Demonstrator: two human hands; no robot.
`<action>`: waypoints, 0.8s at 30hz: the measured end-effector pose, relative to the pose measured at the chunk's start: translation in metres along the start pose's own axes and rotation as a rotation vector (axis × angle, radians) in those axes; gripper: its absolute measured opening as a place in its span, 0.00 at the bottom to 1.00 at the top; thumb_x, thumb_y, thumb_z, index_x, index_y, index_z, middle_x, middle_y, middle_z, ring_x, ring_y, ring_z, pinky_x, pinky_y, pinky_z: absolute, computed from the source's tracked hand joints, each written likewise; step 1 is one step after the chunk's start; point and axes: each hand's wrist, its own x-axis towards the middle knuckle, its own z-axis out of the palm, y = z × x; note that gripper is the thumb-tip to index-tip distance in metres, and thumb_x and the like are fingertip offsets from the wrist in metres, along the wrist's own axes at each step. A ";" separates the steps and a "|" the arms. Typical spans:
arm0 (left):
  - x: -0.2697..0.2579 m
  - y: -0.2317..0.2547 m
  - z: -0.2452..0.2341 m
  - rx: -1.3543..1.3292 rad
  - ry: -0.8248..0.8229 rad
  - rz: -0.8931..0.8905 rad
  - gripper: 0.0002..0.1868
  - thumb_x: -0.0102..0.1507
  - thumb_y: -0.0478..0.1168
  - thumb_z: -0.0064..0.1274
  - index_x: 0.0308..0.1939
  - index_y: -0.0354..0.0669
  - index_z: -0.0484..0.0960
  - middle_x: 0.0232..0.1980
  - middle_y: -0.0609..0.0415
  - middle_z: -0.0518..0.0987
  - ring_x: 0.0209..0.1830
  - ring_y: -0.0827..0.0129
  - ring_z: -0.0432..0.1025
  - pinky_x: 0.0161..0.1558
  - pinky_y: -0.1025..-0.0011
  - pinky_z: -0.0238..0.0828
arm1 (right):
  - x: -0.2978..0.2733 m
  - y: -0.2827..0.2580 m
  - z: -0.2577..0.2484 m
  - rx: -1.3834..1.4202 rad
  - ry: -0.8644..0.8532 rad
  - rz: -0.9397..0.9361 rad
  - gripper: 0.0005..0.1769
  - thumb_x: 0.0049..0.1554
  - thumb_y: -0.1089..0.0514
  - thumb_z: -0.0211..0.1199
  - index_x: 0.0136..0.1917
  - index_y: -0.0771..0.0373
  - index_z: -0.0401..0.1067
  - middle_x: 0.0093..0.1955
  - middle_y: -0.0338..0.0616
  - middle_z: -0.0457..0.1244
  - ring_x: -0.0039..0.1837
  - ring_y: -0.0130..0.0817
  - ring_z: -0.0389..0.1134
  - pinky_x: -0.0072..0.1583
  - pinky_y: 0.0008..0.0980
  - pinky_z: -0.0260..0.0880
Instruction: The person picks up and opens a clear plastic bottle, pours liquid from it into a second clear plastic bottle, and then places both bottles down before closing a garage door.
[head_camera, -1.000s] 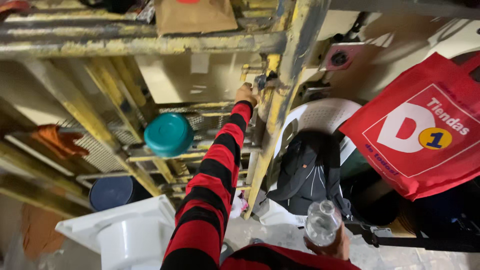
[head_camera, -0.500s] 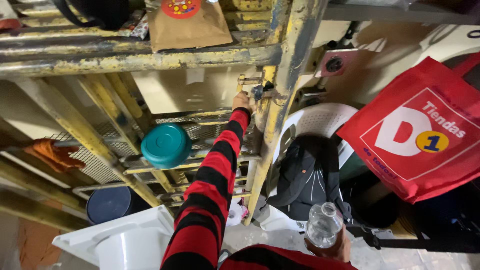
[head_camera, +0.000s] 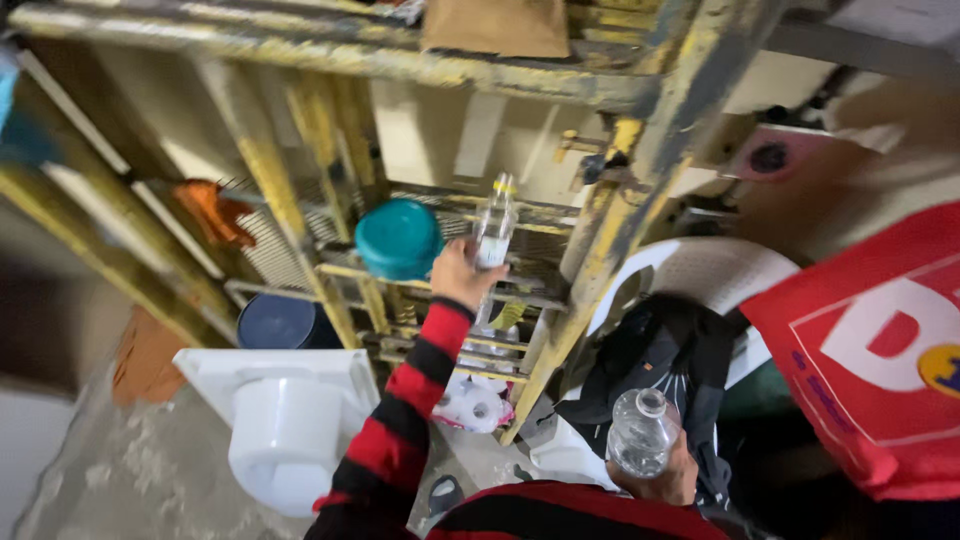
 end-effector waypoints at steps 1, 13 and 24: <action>-0.019 0.000 -0.012 -0.040 0.084 0.064 0.33 0.43 0.52 0.76 0.44 0.38 0.81 0.42 0.46 0.83 0.42 0.53 0.79 0.45 0.60 0.76 | 0.006 0.000 0.001 0.005 -0.005 -0.015 0.63 0.19 0.48 0.83 0.68 0.60 0.65 0.52 0.52 0.71 0.51 0.48 0.75 0.53 0.42 0.76; -0.203 0.057 -0.140 -0.020 0.382 0.035 0.33 0.47 0.41 0.74 0.53 0.34 0.79 0.53 0.44 0.79 0.52 0.50 0.75 0.52 0.61 0.72 | 0.106 -0.050 0.004 -0.153 -0.358 -1.589 0.49 0.27 0.55 0.83 0.60 0.42 0.66 0.61 0.44 0.65 0.60 0.43 0.74 0.62 0.44 0.75; -0.295 0.090 -0.179 0.114 0.511 -0.107 0.39 0.44 0.38 0.74 0.60 0.45 0.80 0.56 0.50 0.79 0.55 0.53 0.75 0.54 0.62 0.73 | 0.079 -0.190 -0.023 0.269 -0.368 -0.788 0.62 0.31 0.54 0.83 0.76 0.62 0.59 0.69 0.53 0.64 0.67 0.47 0.70 0.65 0.42 0.72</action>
